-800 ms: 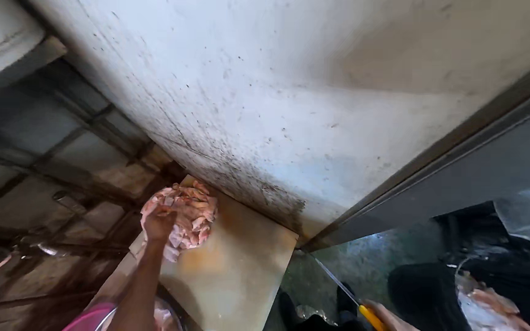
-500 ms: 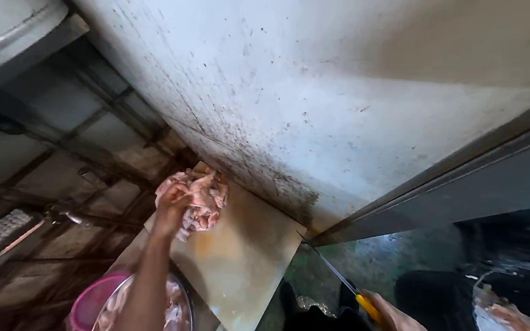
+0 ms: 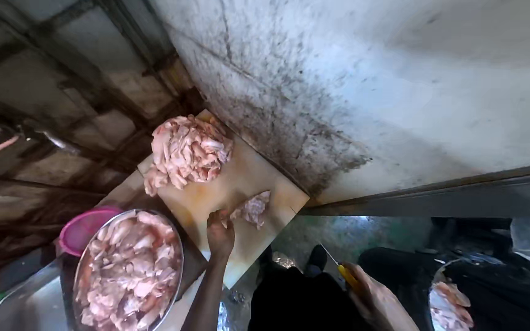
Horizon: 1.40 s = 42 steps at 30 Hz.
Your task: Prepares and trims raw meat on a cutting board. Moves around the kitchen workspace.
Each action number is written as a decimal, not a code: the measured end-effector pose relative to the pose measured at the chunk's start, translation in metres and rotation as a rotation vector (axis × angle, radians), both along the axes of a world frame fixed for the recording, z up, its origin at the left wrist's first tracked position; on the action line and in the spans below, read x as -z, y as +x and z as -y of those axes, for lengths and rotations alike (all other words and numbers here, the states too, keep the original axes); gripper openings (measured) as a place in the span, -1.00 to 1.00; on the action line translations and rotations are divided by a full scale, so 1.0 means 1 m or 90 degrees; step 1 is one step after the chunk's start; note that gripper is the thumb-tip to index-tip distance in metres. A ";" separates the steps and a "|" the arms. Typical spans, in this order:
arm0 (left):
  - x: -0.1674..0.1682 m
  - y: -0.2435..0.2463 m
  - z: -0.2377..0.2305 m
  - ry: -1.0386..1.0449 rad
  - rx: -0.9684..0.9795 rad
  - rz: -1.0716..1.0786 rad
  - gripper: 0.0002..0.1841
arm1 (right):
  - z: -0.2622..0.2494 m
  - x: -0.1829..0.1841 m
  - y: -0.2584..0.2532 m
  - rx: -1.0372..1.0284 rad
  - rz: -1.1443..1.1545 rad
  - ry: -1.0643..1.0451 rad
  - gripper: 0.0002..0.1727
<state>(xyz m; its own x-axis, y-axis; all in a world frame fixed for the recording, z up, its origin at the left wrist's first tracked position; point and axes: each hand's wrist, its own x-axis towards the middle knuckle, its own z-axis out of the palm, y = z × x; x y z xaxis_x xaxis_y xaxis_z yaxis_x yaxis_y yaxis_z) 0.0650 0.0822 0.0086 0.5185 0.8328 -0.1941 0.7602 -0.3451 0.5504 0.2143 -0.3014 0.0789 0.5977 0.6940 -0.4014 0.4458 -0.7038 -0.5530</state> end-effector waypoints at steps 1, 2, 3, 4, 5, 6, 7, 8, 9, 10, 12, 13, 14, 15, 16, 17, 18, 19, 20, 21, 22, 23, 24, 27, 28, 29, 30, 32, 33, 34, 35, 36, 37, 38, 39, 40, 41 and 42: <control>-0.002 0.006 0.004 -0.004 0.019 0.006 -0.66 | -0.003 0.001 -0.001 -0.005 0.010 0.002 -0.41; -0.002 0.013 0.010 0.000 0.046 0.009 -0.64 | -0.007 0.000 -0.002 -0.009 0.013 0.001 -0.41; -0.004 0.024 0.016 0.000 0.079 -0.001 -0.61 | -0.010 0.000 -0.002 -0.012 0.018 0.002 -0.42; -0.005 0.034 0.023 0.006 0.119 -0.016 -0.57 | -0.013 -0.001 -0.003 -0.014 0.024 0.006 -0.43; -0.006 0.044 0.029 0.016 0.164 -0.046 -0.54 | -0.015 -0.002 -0.004 -0.013 0.027 0.007 -0.43; -0.004 0.053 0.034 0.038 0.208 -0.078 -0.55 | -0.017 -0.003 -0.005 -0.010 0.030 0.008 -0.43; -0.001 0.060 0.037 0.057 0.242 -0.098 -0.58 | -0.018 -0.003 -0.007 -0.006 0.031 0.005 -0.43; 0.001 0.063 0.038 0.074 0.261 -0.106 -0.62 | -0.018 -0.004 -0.009 -0.001 0.028 0.002 -0.43; 0.002 0.066 0.036 0.075 0.270 -0.108 -0.65 | -0.016 -0.005 -0.011 0.006 0.026 0.005 -0.43; 0.002 0.068 0.032 0.077 0.278 -0.103 -0.68 | -0.014 -0.005 -0.012 0.014 0.023 0.009 -0.43; 0.002 0.068 0.024 0.091 0.297 -0.082 -0.71 | -0.007 -0.004 -0.014 0.036 0.011 0.015 -0.42; 0.002 0.068 0.019 0.087 0.308 -0.078 -0.73 | -0.004 -0.003 -0.014 0.046 0.006 0.014 -0.41; 0.000 0.068 0.013 0.080 0.320 -0.077 -0.74 | -0.001 -0.002 -0.014 0.055 0.003 0.010 -0.40; -0.002 0.068 0.007 0.071 0.330 -0.072 -0.76 | 0.002 -0.001 -0.014 0.063 0.003 0.008 -0.40; -0.004 0.069 0.002 0.059 0.339 -0.066 -0.78 | 0.006 0.001 -0.015 0.070 0.007 0.011 -0.40; -0.007 0.070 -0.004 0.033 0.346 -0.064 -0.80 | 0.009 0.003 -0.015 0.079 0.010 0.012 -0.40; -0.010 0.071 -0.011 0.006 0.351 -0.061 -0.81 | 0.011 0.004 -0.015 0.086 0.013 0.012 -0.40; -0.014 0.072 -0.017 -0.025 0.359 -0.060 -0.81 | 0.012 0.005 -0.015 0.092 0.016 0.015 -0.41; -0.017 0.073 -0.023 -0.059 0.364 -0.059 -0.82 | 0.013 0.005 -0.015 0.096 0.012 0.015 -0.41; -0.019 0.074 -0.029 -0.090 0.366 -0.055 -0.82 | 0.013 0.005 -0.015 0.098 0.004 0.012 -0.41; -0.020 0.074 -0.033 -0.109 0.366 -0.045 -0.81 | 0.014 0.004 -0.015 0.100 -0.004 0.010 -0.41; -0.022 0.073 -0.036 -0.103 0.357 -0.031 -0.79 | 0.014 0.004 -0.015 0.101 -0.012 0.007 -0.41; -0.023 0.073 -0.036 -0.084 0.337 -0.022 -0.79 | 0.015 0.005 -0.014 0.101 -0.020 0.004 -0.41; -0.031 0.072 -0.018 -0.019 0.270 -0.084 -0.73 | 0.017 0.006 -0.012 0.105 -0.013 0.011 -0.41; -0.033 0.072 -0.007 -0.010 0.264 -0.132 -0.65 | 0.017 0.007 -0.012 0.107 -0.009 0.015 -0.40; -0.032 0.073 0.006 0.010 0.271 -0.187 -0.59 | 0.018 0.007 -0.010 0.108 -0.007 0.018 -0.40; -0.028 0.073 0.017 0.029 0.281 -0.232 -0.56 | 0.018 0.008 -0.009 0.109 -0.009 0.020 -0.40; -0.015 0.074 0.029 0.065 0.300 -0.266 -0.57 | 0.018 0.008 -0.007 0.111 -0.010 0.021 -0.40; -0.011 0.077 0.029 0.076 0.312 -0.264 -0.59 | 0.017 0.008 -0.006 0.110 -0.003 0.029 -0.40; -0.011 0.080 0.027 0.082 0.332 -0.264 -0.62 | 0.016 0.008 -0.005 0.106 0.003 0.037 -0.41; -0.014 0.082 0.024 0.085 0.354 -0.262 -0.67 | 0.015 0.008 -0.005 0.097 0.007 0.042 -0.41; -0.019 0.083 0.020 0.094 0.376 -0.249 -0.72 | 0.013 0.007 -0.005 0.085 0.009 0.045 -0.41; -0.025 0.083 0.015 0.112 0.398 -0.224 -0.75 | 0.011 0.006 -0.004 0.074 0.010 0.049 -0.41; -0.031 0.079 0.010 0.136 0.416 -0.184 -0.77 | 0.008 0.005 -0.004 0.063 0.010 0.051 -0.42; -0.035 0.072 0.005 0.165 0.432 -0.133 -0.80 | 0.005 0.005 -0.004 0.054 0.012 0.056 -0.43; -0.037 0.062 -0.001 0.189 0.445 -0.080 -0.84 | 0.003 0.005 -0.004 0.045 0.014 0.064 -0.44; -0.037 0.050 -0.004 0.195 0.452 -0.043 -0.86 | 0.000 0.006 -0.005 0.036 0.017 0.074 -0.46; -0.034 0.035 -0.006 0.190 0.455 -0.022 -0.85 | -0.003 0.007 -0.005 0.028 0.016 0.080 -0.46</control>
